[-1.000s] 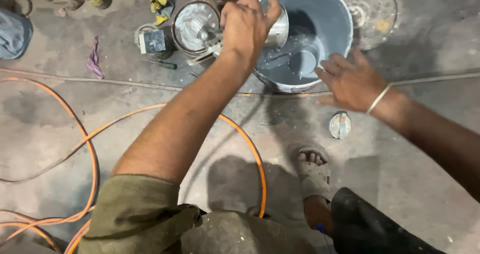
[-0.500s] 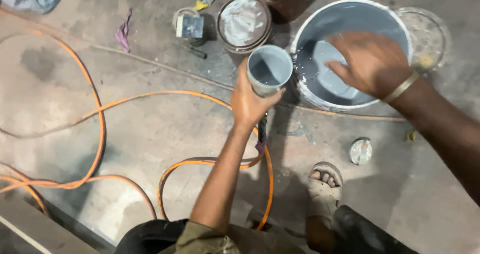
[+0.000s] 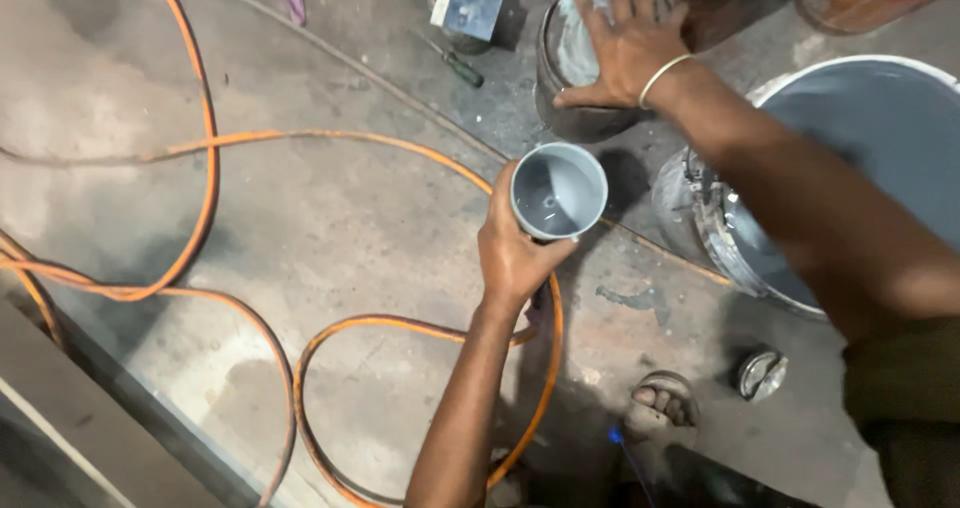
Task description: The person cleans a paint sprayer by wiping it with a yellow cloth, rinsing it with water from a bucket, and scrubbing the interior with their hand. They then rinse their hands in a separate container.
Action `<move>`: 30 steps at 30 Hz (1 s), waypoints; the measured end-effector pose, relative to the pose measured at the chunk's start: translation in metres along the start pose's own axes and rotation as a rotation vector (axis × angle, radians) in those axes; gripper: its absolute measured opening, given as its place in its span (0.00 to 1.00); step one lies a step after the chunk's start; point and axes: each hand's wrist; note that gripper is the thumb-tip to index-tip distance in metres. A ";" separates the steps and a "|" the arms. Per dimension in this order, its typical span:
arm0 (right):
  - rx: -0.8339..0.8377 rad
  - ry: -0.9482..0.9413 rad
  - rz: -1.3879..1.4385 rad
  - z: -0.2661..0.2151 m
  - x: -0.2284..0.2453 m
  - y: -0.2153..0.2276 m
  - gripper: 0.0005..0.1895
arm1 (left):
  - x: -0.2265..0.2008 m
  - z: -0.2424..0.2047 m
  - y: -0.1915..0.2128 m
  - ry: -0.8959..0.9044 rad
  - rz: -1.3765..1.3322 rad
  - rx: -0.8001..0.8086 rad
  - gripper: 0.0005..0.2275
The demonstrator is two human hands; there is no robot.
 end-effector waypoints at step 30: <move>0.048 -0.513 0.534 0.032 -0.138 -0.055 0.25 | 0.007 -0.006 0.006 0.031 -0.016 -0.072 0.44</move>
Point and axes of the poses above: each hand's wrist, its own z-axis towards the middle knuckle, its own y-axis out of the back of the hand, x = y × z, and after that the axes turned 2 degrees about y, right-handed
